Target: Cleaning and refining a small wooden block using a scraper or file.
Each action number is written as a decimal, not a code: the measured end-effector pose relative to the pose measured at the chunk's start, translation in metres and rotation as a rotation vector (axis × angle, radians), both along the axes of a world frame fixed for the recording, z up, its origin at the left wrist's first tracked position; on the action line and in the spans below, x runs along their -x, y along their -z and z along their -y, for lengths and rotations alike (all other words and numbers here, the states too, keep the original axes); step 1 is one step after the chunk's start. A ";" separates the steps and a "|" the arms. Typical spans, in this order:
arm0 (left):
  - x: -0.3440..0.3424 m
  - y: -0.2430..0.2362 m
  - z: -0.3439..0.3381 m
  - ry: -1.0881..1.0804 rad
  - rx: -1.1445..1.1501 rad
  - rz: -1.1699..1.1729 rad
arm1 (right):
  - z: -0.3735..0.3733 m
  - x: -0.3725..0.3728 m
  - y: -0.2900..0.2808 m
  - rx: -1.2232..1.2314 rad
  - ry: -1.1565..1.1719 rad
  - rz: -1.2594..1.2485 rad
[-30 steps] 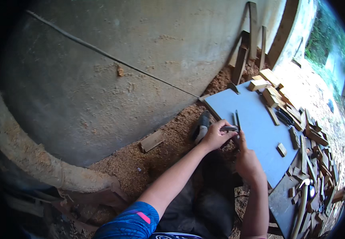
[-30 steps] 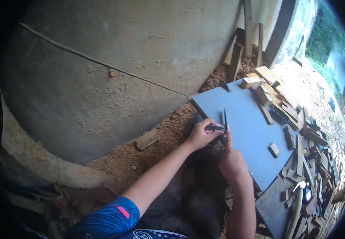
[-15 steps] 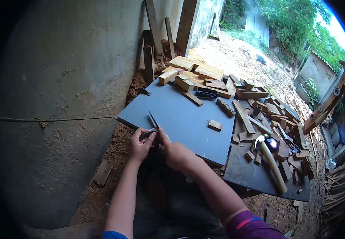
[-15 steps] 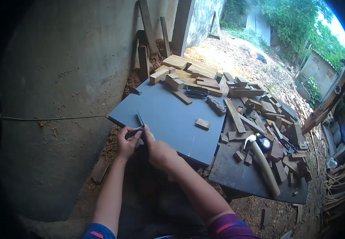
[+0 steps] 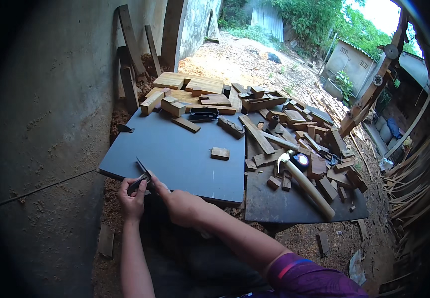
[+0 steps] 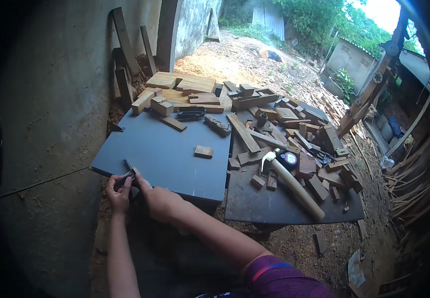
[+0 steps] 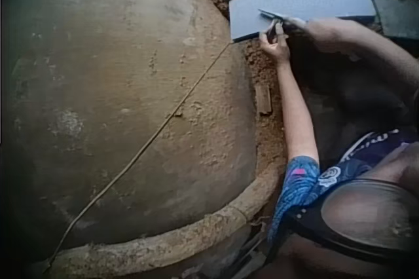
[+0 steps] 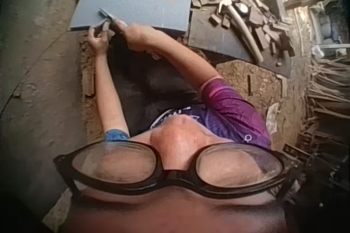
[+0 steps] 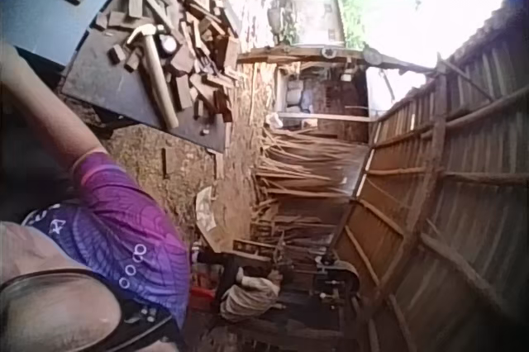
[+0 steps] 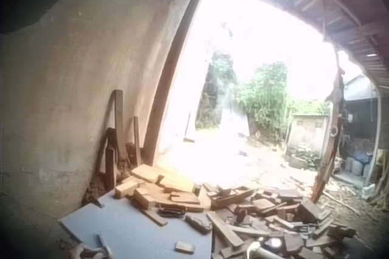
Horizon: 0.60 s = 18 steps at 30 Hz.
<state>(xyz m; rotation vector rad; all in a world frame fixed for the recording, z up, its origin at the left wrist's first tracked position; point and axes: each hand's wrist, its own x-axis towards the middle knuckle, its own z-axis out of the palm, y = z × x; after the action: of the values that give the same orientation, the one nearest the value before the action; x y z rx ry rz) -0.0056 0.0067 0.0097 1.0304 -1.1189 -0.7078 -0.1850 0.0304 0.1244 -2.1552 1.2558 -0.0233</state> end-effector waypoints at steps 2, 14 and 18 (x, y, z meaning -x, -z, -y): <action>-0.016 0.010 -0.001 -0.019 -0.019 0.099 | 0.017 -0.018 0.005 0.032 0.009 0.046; -0.007 0.005 -0.002 -0.050 -0.011 0.114 | -0.014 0.006 0.004 -0.054 0.017 0.021; -0.006 0.003 -0.002 -0.035 -0.006 0.089 | -0.026 0.011 0.003 -0.066 0.025 0.007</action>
<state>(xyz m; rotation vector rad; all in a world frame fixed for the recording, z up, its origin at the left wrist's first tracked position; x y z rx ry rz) 0.0005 0.0090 0.0064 1.0928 -1.1732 -0.6424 -0.1957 0.0560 0.1216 -2.0814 1.2626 0.0002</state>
